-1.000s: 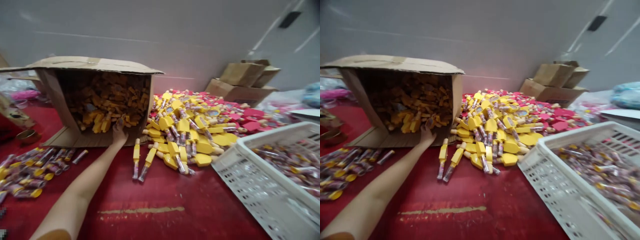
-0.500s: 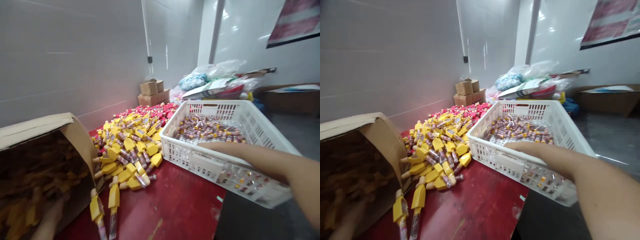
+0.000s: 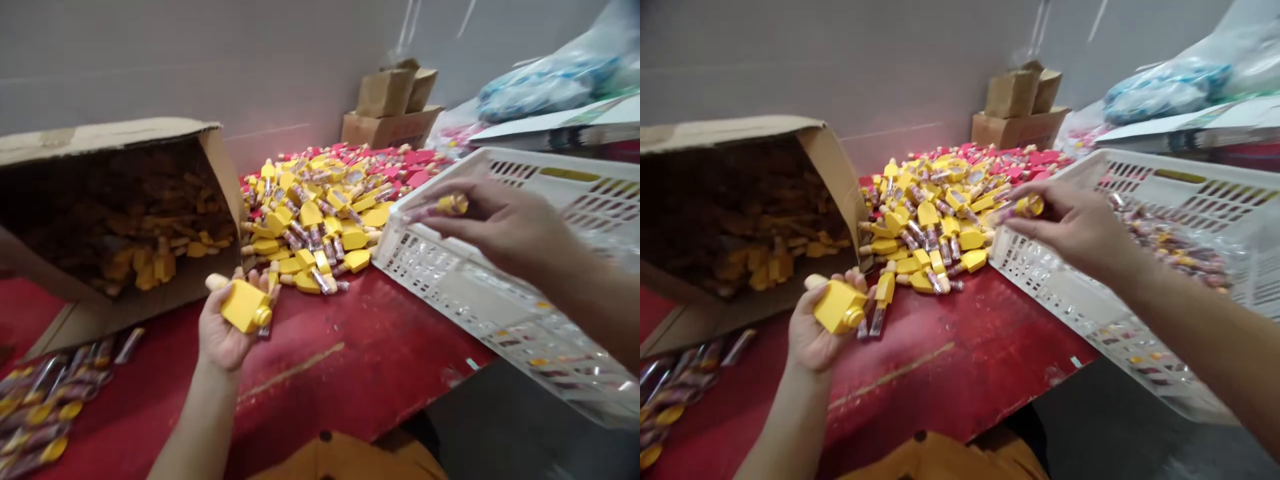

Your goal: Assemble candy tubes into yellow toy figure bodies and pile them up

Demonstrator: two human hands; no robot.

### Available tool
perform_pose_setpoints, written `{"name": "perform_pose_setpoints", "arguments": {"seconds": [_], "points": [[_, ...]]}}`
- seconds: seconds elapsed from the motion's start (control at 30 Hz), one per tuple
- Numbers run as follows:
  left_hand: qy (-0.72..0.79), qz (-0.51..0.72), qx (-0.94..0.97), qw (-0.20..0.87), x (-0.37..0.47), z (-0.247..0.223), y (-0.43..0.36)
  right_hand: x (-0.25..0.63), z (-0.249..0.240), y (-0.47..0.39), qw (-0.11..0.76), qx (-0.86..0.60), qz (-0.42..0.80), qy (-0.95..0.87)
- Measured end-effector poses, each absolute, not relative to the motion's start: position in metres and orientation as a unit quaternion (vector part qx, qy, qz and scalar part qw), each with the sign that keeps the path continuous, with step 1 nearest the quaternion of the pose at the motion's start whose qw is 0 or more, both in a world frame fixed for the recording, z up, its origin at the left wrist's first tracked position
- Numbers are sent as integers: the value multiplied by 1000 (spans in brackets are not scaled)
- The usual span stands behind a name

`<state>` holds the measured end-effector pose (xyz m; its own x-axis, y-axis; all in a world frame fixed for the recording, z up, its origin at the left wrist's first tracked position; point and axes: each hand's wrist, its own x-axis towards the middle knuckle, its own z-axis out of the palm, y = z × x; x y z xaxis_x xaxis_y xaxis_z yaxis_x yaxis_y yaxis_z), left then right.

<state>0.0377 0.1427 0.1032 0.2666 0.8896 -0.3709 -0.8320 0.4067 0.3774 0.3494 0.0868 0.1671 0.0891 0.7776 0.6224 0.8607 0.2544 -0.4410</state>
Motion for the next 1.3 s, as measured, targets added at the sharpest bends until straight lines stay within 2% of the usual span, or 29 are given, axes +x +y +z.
{"name": "perform_pose_setpoints", "arguments": {"seconds": [0.13,0.23,0.3,0.47,0.63,0.73,0.83,1.03,1.13,1.3], "points": [[180,532,66,825,40,102,127,256,121,71,428,-405,120,-799],[149,551,70,818,30,103,124,203,78,70,474,-331,394,-715],[152,562,58,811,23,103,125,178,58,74,470,-330,455,-680],[188,586,31,788,23,100,129,150,47,89,484,-408,210,-745],[230,646,75,724,23,98,129,150,53,97,500,-404,118,-757],[228,691,100,679,16,100,131,153,53,100,504,-384,97,-767],[225,711,109,657,10,104,131,152,52,102,501,-351,145,-778],[240,695,154,660,10,102,130,143,52,109,488,-334,172,-788],[250,700,185,642,15,98,130,142,52,110,477,-364,98,-794],[267,739,195,587,29,87,132,145,45,108,407,-435,-57,-801]]}}
